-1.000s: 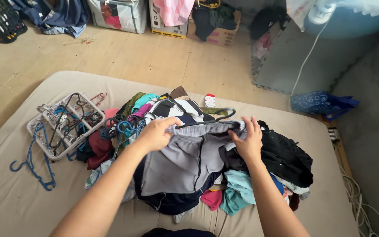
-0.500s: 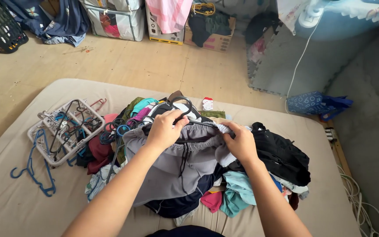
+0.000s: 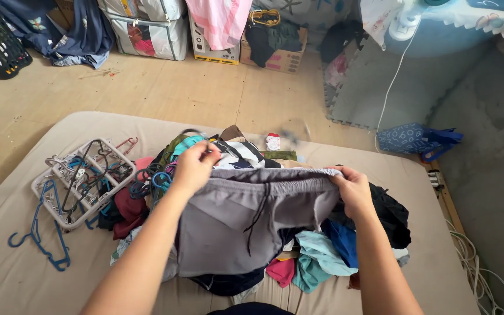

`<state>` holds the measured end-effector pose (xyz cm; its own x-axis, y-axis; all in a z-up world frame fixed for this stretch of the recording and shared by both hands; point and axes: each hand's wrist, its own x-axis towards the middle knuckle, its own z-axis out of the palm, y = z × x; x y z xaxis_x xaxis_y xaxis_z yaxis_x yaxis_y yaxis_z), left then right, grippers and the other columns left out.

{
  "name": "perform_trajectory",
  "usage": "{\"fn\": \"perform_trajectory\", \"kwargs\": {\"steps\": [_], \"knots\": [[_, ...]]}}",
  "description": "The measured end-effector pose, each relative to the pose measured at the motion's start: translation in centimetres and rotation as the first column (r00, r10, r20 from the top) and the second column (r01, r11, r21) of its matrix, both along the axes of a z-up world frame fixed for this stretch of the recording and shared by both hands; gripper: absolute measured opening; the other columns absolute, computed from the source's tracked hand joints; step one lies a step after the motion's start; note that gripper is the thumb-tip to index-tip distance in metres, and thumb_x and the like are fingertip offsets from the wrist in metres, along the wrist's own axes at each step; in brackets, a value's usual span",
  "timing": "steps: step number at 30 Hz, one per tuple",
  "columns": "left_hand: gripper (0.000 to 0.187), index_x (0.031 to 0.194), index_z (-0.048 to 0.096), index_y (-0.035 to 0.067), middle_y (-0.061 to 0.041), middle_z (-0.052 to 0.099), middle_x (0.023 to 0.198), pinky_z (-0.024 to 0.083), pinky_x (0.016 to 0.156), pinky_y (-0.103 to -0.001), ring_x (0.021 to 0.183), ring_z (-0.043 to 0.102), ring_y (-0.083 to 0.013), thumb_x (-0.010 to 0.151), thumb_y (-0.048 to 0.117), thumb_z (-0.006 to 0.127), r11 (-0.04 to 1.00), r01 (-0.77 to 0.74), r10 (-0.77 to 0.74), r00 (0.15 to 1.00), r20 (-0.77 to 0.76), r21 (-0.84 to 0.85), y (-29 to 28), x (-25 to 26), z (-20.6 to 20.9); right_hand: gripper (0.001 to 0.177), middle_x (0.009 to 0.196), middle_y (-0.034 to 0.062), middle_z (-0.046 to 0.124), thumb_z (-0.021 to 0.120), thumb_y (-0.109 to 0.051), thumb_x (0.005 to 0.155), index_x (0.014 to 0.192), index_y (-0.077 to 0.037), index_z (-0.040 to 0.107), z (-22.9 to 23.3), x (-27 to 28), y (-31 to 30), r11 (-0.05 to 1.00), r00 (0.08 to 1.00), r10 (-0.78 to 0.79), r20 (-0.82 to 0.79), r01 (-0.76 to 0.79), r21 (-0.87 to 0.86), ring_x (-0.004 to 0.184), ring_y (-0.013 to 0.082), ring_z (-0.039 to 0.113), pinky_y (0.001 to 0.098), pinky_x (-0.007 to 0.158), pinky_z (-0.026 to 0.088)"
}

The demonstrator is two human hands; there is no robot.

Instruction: Sorting through a large pile of laundry and pairing clothes with various plastic and metal hangers.

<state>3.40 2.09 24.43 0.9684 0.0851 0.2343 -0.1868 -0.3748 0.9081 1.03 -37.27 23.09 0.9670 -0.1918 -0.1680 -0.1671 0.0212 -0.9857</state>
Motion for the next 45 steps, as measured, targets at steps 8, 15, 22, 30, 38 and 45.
{"fn": "perform_trajectory", "kwargs": {"steps": [8, 15, 22, 30, 38, 45], "knots": [[0.012, 0.106, 0.058, 0.007, -0.006, 0.065, 0.115, 0.062, 0.083, -0.046, 0.099, 0.072, -0.0250, 0.101, 0.019, 0.060, 0.581, 0.098, -0.282, 0.956, -0.087, -0.808, 0.0, -0.1, 1.5, 0.022, 0.087, 0.0053, 0.073, 0.066, -0.001, 0.088, 0.108, -0.003, 0.076, -1.7, -0.7, 4.3, 0.997, 0.997, 0.050, 0.052, -0.047, -0.059, 0.073, 0.0121, 0.066, 0.0269, 0.066, 0.053], [0.020, 0.108, 0.062, 0.003, -0.013, 0.072, 0.107, 0.062, 0.087, -0.040, 0.100, 0.075, -0.0252, 0.103, 0.023, 0.060, 0.532, -0.021, -0.066, 0.996, -0.067, -0.846, 0.3, 0.8, 4.0, 0.027, 0.077, 0.0034, 0.067, 0.068, 0.002, 0.083, 0.107, -0.003, 0.079, -2.4, -1.3, 8.1, 0.962, 0.993, 0.102, -0.067, -0.115, -0.246, 0.066, 0.0103, 0.054, 0.0266, 0.059, 0.044], [0.016, 0.096, 0.070, 0.001, -0.008, 0.072, 0.087, 0.054, 0.068, -0.035, 0.076, 0.067, -0.0192, 0.101, 0.016, 0.066, 0.782, -0.338, 0.149, 0.917, -0.370, -0.524, 9.5, 1.0, -10.1, 0.025, 0.079, 0.0027, 0.071, 0.068, 0.000, 0.083, 0.106, 0.000, 0.077, -2.4, -1.2, 10.5, 0.965, 0.984, 0.169, -0.049, -0.176, -0.194, 0.068, 0.0091, 0.061, 0.0254, 0.062, 0.049], [0.009, 0.086, 0.075, 0.000, -0.006, 0.072, 0.084, 0.061, 0.061, -0.027, 0.064, 0.067, -0.0115, 0.088, 0.009, 0.076, 0.719, -0.565, 0.247, 0.752, -0.611, -0.404, 12.8, -3.1, -21.0, 0.027, 0.080, 0.0038, 0.073, 0.069, -0.002, 0.082, 0.107, 0.001, 0.076, -3.6, -0.8, 14.6, 0.924, 0.966, 0.252, -0.063, -0.260, -0.282, 0.067, 0.0091, 0.060, 0.0260, 0.060, 0.047], [0.023, 0.081, 0.073, 0.006, -0.004, 0.071, 0.073, 0.048, 0.059, -0.031, 0.061, 0.060, -0.0118, 0.095, 0.023, 0.073, 0.773, -0.604, 0.545, 0.789, -0.284, -0.196, 20.8, 1.3, -14.2, 0.027, 0.081, 0.0052, 0.073, 0.069, -0.002, 0.082, 0.108, 0.001, 0.075, -2.8, -0.5, 15.6, 0.915, 0.964, 0.253, -0.075, -0.264, -0.305, 0.069, 0.0096, 0.061, 0.0257, 0.062, 0.049], [0.040, 0.103, 0.061, -0.001, -0.012, 0.068, 0.096, 0.050, 0.068, -0.037, 0.079, 0.059, -0.0179, 0.094, 0.031, 0.083, 0.635, -0.773, 0.764, 0.630, -0.140, -0.014, 29.6, 5.1, -7.5, 0.026, 0.082, 0.0048, 0.074, 0.071, -0.003, 0.081, 0.107, 0.002, 0.076, -2.5, -0.9, 16.5, 0.899, 0.961, 0.268, -0.062, -0.273, -0.343, 0.071, 0.0082, 0.061, 0.0251, 0.065, 0.049]]}}
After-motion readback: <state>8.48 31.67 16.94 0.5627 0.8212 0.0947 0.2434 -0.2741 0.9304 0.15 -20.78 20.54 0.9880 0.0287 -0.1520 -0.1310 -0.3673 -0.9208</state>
